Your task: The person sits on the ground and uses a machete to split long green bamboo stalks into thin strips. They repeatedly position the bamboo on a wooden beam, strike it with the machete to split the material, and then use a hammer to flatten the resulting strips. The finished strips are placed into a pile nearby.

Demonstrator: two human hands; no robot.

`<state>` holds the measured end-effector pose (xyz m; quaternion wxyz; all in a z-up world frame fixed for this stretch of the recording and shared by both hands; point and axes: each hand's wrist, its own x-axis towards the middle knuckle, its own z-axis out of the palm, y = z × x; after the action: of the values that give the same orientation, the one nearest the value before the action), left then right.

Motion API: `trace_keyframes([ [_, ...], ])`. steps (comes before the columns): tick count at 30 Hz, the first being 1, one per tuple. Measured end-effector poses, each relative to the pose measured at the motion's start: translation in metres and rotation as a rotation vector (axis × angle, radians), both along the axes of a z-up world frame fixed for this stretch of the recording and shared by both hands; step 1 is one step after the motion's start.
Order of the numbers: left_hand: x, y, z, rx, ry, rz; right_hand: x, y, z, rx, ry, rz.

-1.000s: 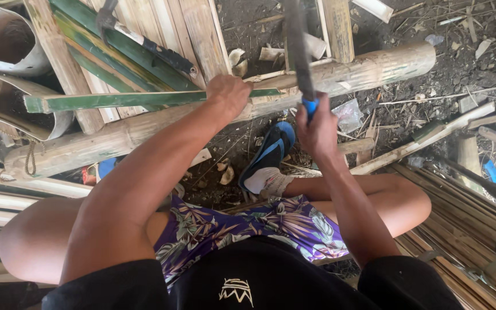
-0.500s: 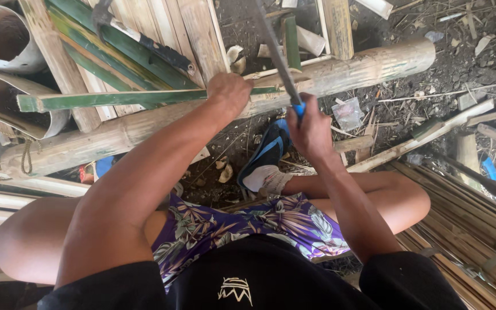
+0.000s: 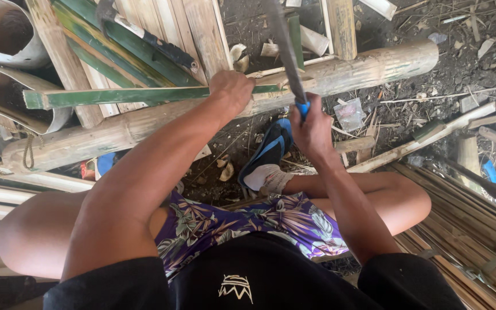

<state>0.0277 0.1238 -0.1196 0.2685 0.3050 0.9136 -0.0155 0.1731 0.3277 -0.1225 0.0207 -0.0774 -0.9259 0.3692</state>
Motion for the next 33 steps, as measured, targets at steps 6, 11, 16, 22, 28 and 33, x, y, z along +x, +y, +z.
trace_keyframes([
  [6, -0.003, 0.003, 0.013, -0.069, -0.077, 0.017, -0.013, -0.001, -0.040, 0.236, -0.413, 0.041],
  [11, -0.005, 0.000, 0.009, -0.020, -0.053, 0.046, -0.014, -0.001, -0.026, 0.204, -0.209, 0.027],
  [16, -0.007, -0.003, 0.001, 0.043, 0.002, 0.042, -0.002, 0.002, -0.017, -0.004, 0.081, -0.075],
  [22, 0.000, -0.007, 0.013, 0.057, -0.007, 0.041, -0.006, 0.011, -0.091, 0.322, -0.303, 0.046],
  [28, -0.013, -0.039, 0.044, 0.091, -0.461, 0.311, 0.005, 0.011, -0.114, 0.315, -0.256, -0.012],
  [33, -0.035, -0.102, 0.021, 0.572, -0.344, 0.779, -0.004, 0.007, -0.093, 0.192, -0.130, 0.040],
])
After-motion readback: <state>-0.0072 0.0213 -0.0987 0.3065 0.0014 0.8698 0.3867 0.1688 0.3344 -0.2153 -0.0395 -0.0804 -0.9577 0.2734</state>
